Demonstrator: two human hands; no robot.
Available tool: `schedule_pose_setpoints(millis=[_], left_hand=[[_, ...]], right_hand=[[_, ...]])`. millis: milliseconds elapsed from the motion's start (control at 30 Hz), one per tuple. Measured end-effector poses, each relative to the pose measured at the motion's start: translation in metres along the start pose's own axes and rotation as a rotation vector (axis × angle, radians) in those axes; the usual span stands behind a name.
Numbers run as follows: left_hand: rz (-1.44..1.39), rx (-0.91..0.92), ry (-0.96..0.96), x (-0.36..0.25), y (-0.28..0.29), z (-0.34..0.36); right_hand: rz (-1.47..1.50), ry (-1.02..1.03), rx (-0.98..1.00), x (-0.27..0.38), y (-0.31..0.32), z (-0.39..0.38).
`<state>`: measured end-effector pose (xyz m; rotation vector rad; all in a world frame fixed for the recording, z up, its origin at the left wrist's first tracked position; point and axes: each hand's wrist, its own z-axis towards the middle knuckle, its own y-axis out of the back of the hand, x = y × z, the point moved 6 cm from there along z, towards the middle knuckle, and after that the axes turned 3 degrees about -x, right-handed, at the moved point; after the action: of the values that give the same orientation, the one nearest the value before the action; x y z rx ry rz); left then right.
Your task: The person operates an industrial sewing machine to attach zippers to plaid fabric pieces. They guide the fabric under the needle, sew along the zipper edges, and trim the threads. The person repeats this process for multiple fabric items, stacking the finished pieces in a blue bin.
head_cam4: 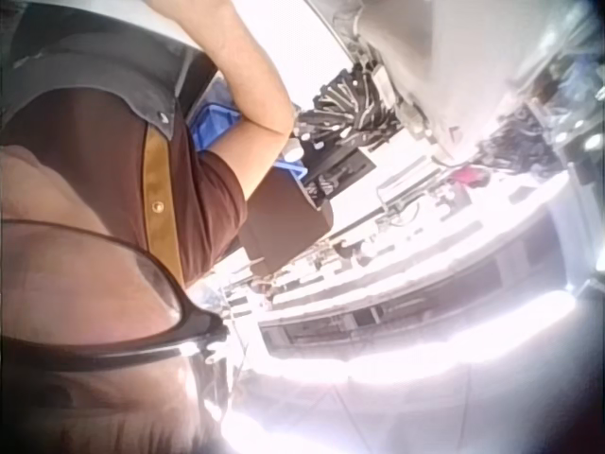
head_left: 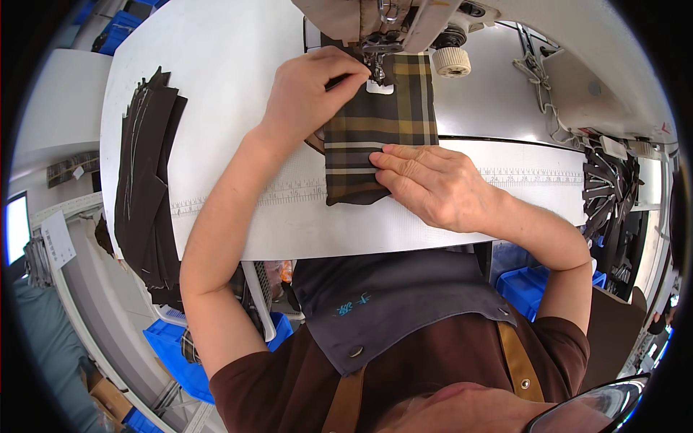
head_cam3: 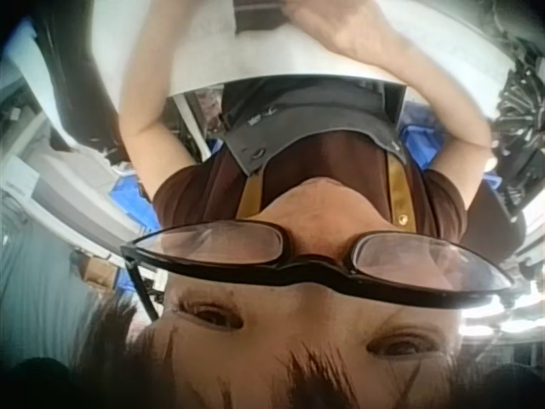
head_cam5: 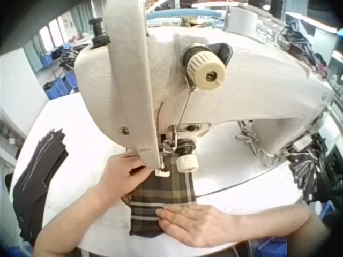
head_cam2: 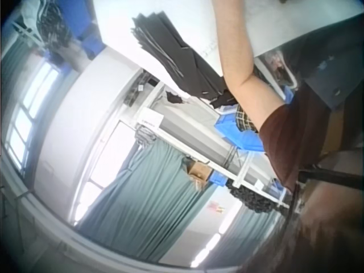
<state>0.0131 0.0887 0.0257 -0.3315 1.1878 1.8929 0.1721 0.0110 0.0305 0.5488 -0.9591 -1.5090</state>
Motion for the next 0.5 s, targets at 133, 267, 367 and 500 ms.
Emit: schedule_pose_setpoints(millis=[133, 267, 367, 500], left_hand=[[-0.059, 0.023, 0.013, 0.002, 0.001, 0.0], [0.177, -0.006, -0.255, -0.011, -0.003, -0.009], [0.214, -0.016, -0.309, -0.012, -0.003, -0.011], [0.242, -0.002, -0.325, -0.015, -0.003, -0.011]], right_hand=[[-0.014, 0.008, 0.017, 0.001, -0.001, -0.001], [0.033, -0.034, 0.008, 0.007, 0.003, 0.002], [0.21, -0.14, -0.037, -0.028, 0.011, 0.004], [0.322, -0.54, -0.186, -0.093, 0.005, 0.022]])
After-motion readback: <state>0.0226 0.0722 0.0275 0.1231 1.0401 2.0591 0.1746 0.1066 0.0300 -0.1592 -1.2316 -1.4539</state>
